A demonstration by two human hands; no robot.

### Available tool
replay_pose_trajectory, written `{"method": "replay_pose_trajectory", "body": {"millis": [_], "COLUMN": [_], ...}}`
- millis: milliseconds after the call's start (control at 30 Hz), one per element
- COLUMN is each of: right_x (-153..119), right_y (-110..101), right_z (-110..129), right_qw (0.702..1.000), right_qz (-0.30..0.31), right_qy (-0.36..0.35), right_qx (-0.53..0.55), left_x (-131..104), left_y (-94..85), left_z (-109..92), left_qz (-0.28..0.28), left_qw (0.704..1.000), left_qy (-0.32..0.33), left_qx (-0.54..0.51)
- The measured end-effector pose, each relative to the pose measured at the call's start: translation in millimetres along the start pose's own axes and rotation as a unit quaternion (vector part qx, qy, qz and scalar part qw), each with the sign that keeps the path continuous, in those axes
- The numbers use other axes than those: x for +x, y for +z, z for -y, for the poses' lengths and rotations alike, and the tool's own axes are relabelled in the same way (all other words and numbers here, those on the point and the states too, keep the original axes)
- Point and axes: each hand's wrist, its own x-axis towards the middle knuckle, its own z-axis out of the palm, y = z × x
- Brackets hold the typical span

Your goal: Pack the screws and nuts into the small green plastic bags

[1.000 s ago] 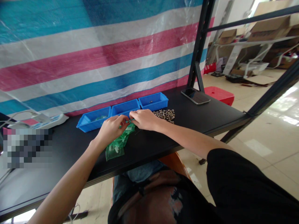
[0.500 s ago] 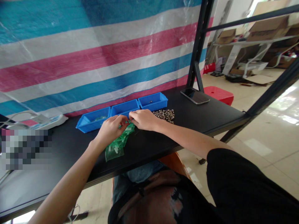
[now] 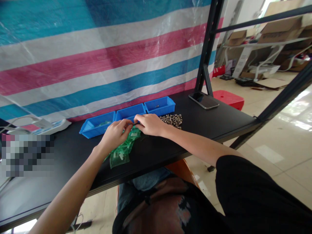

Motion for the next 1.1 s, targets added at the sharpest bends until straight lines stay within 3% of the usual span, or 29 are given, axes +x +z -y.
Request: {"method": "replay_pose_trajectory", "body": {"millis": [200, 367, 567, 1100], "right_x": [2, 4, 6, 3], "right_y": [7, 17, 22, 19], "right_z": [-3, -9, -9, -3], "right_qw": [0.988, 0.966, 0.925, 0.932], "right_qz": [-0.022, -0.039, -0.017, -0.063], "right_qy": [0.026, 0.045, 0.083, 0.081], "right_qx": [0.151, 0.253, 0.371, 0.347], "left_x": [1, 0, -1, 0], "left_y": [0.4, 2.5, 3.2, 3.5], "left_z": [0, 1, 1, 1], "left_qz": [0.002, -0.002, -0.012, 0.009], "left_qw": [1.000, 0.999, 0.997, 0.996], "left_qy": [-0.003, 0.003, 0.016, 0.016], "left_qx": [-0.024, -0.049, -0.077, -0.090]}}
